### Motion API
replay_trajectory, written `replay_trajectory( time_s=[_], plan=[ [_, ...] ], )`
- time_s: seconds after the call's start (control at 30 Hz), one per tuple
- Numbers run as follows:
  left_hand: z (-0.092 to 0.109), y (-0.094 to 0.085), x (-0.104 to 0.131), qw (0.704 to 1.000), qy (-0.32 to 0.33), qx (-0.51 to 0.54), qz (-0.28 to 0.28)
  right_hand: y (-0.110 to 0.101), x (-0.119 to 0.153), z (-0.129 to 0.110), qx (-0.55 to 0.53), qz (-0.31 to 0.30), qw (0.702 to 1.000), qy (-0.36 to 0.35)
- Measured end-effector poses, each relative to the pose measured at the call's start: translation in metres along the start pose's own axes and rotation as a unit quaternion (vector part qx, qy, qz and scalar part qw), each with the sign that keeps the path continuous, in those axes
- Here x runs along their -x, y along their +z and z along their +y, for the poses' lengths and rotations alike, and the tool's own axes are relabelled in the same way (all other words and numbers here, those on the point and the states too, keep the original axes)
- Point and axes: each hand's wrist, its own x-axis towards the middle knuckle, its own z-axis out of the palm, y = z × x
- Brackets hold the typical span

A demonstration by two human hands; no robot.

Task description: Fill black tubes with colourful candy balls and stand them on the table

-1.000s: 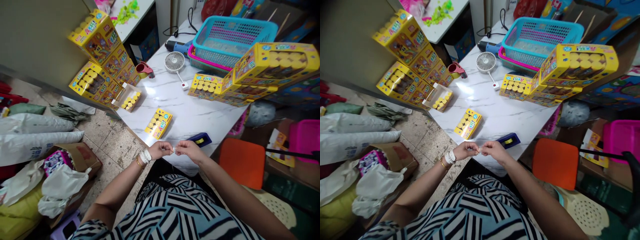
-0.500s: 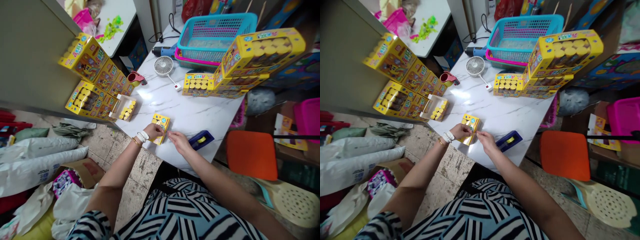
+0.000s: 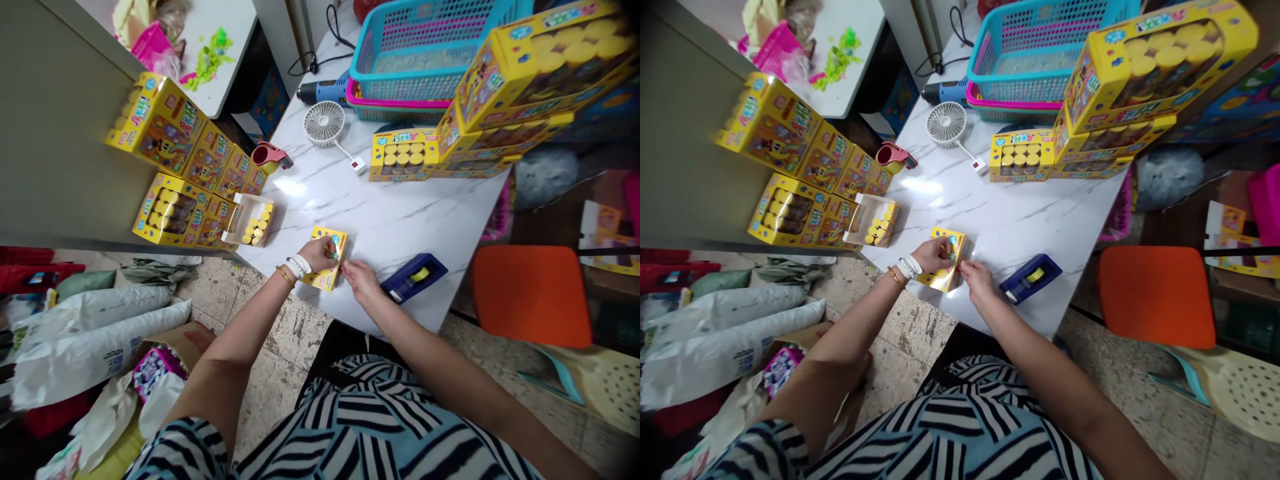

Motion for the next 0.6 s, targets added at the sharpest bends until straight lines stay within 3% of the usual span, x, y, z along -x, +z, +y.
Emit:
replay_trajectory(
  time_s=[0.17,0.37,0.6],
  plan=[
    [0.014,0.000,0.001,0.996,0.020,-0.086,0.002,0.003,-0.006,0.009,0.003,0.016,1.000,-0.001],
    [0.014,-0.007,0.000,0.990,0.029,-0.135,-0.022,0.002,-0.007,0.011,0.002,0.006,1.000,0.003],
    [0.023,0.006,0.007,0.974,-0.047,-0.220,0.023,0.000,-0.007,0.016,0.005,0.015,1.000,0.004]
  ],
)
